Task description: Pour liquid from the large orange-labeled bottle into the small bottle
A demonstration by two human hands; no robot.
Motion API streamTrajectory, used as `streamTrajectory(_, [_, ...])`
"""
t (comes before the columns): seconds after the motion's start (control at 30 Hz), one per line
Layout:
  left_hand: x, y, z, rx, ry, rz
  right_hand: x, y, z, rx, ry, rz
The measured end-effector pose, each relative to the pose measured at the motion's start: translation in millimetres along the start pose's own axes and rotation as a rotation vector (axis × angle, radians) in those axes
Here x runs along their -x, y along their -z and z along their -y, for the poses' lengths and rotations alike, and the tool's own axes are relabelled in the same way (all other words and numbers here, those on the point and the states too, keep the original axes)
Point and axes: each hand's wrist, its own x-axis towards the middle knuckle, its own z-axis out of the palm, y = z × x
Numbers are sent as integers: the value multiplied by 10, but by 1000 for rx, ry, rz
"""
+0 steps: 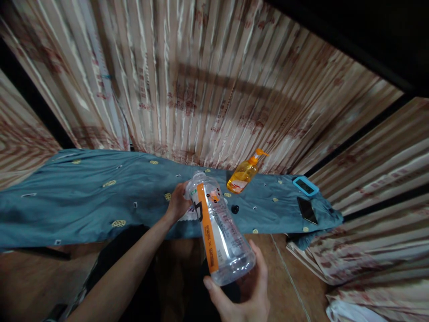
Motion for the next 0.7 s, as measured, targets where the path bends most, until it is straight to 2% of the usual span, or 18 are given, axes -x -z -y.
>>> streamTrajectory(0.7, [5, -81, 109, 97, -4, -41, -31, 12, -20, 16, 25, -1])
